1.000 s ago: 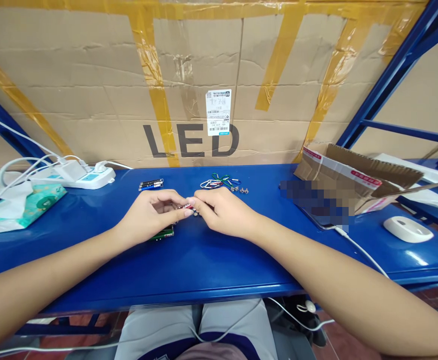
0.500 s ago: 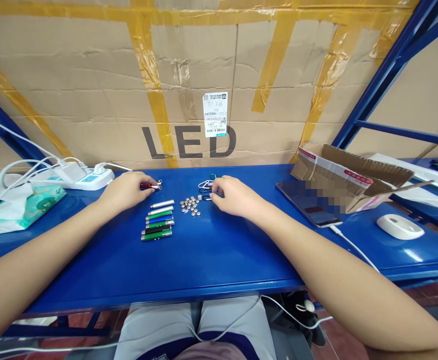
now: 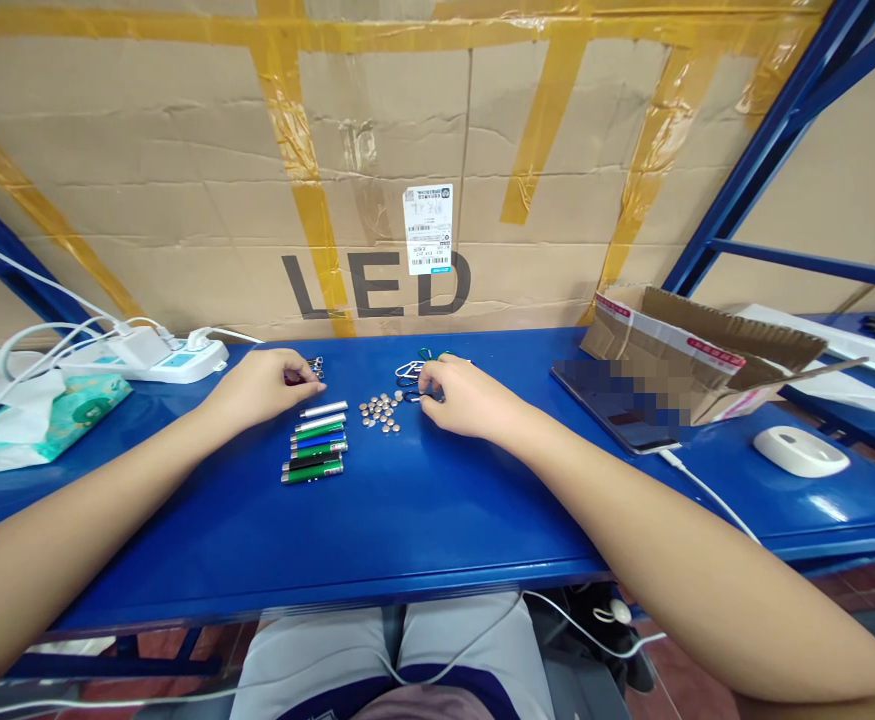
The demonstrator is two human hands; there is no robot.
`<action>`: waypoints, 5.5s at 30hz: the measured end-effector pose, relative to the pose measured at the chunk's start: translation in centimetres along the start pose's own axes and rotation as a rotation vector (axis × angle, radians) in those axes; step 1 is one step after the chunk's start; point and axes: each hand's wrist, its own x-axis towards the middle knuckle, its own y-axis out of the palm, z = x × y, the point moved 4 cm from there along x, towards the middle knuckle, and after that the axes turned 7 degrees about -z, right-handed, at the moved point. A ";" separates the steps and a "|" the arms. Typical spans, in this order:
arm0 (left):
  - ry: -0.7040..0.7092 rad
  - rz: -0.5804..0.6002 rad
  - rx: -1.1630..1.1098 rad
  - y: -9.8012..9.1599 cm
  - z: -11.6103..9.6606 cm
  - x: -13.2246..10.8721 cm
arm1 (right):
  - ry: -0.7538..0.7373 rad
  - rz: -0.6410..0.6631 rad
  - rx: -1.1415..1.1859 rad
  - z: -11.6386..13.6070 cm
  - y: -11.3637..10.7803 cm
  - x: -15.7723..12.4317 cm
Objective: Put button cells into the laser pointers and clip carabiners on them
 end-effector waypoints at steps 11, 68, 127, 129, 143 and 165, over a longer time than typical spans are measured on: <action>0.047 0.193 -0.139 0.9 -2.0 -1.1 | -0.347 0.111 0.115 2.8 0.9 -0.8; 0.050 0.026 -1.053 2.0 -7.4 -4.0 | 0.481 -0.024 1.356 1.1 2.4 0.3; 0.011 0.075 -1.130 2.2 -7.5 -4.0 | -0.471 -0.352 0.470 5.1 -1.2 -1.3; 0.017 0.075 -1.122 2.2 -7.5 -4.0 | -0.515 -0.367 0.408 5.2 -1.3 -1.4; -0.021 -0.023 -1.095 1.7 -7.3 -3.8 | -0.368 -0.337 0.357 4.0 -1.0 -1.1; 0.022 -0.052 -1.032 1.6 -7.1 -3.8 | -0.275 0.084 0.261 2.6 2.5 -0.5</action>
